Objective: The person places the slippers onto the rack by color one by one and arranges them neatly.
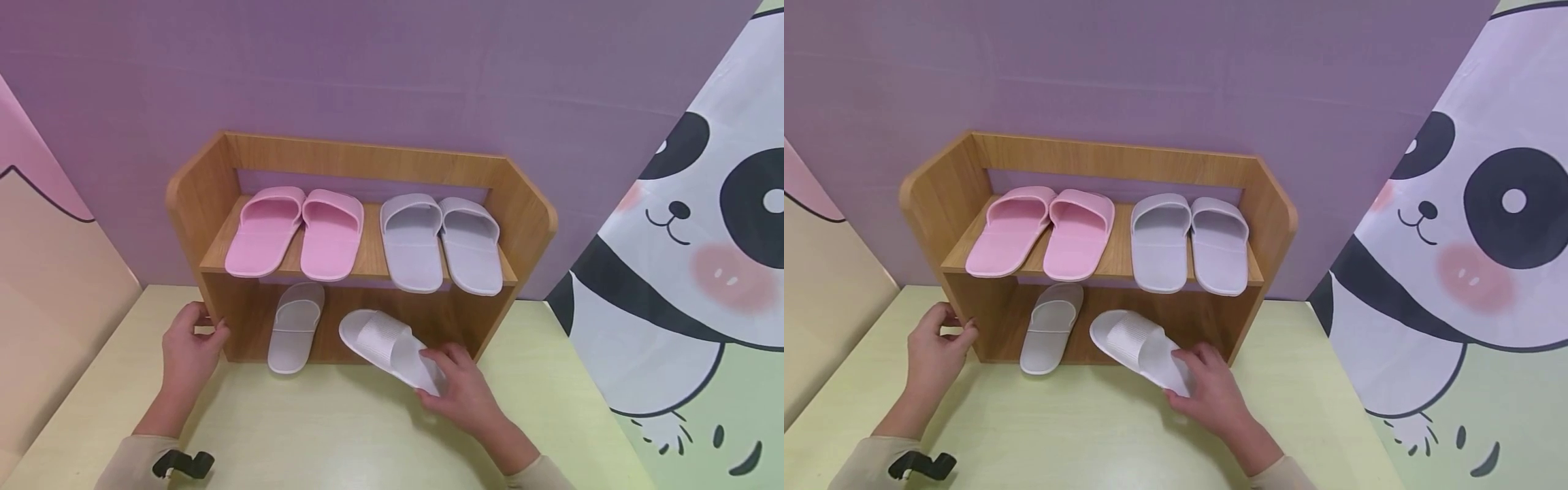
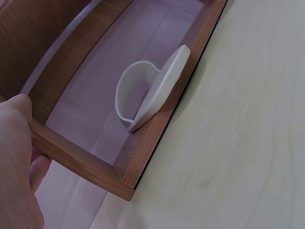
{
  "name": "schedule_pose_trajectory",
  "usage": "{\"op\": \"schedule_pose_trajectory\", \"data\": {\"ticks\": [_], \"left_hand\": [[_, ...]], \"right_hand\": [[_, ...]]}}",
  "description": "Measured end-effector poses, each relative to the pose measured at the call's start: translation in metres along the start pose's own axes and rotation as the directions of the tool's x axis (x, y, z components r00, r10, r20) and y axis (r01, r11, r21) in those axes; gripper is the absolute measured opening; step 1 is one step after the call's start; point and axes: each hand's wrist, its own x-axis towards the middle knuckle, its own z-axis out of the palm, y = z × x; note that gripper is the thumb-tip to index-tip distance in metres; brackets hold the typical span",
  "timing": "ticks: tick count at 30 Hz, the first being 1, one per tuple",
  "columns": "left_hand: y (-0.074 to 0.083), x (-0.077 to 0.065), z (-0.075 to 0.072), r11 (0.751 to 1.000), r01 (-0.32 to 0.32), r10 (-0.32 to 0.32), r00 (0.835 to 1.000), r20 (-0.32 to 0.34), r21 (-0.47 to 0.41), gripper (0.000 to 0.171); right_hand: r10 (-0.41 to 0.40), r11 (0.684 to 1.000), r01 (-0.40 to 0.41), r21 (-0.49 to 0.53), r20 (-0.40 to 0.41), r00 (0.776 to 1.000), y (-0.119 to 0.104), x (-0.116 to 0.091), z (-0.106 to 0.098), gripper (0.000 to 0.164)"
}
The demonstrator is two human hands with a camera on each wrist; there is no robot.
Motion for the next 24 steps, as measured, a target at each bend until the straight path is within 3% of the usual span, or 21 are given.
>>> {"op": "schedule_pose_trajectory", "data": {"ticks": [14,19,24], "left_hand": [[0.000,0.000,0.000,1.000,-0.014,0.014,1.000,-0.002,-0.009,0.019],[0.000,0.000,-0.001,1.000,-0.013,0.013,1.000,-0.009,-0.017,0.018],[-0.001,0.000,0.000,1.000,-0.009,0.009,1.000,-0.013,-0.017,0.018]], "right_hand": [[0.163,0.987,-0.162,0.024,-0.079,0.983,-0.024,0.025,0.027,0.060],[0.230,0.972,-0.224,0.063,-0.109,0.967,-0.029,0.037,0.042,0.057],[0.342,0.937,-0.336,0.093,-0.061,0.938,-0.034,0.049,0.054,0.057]]}}
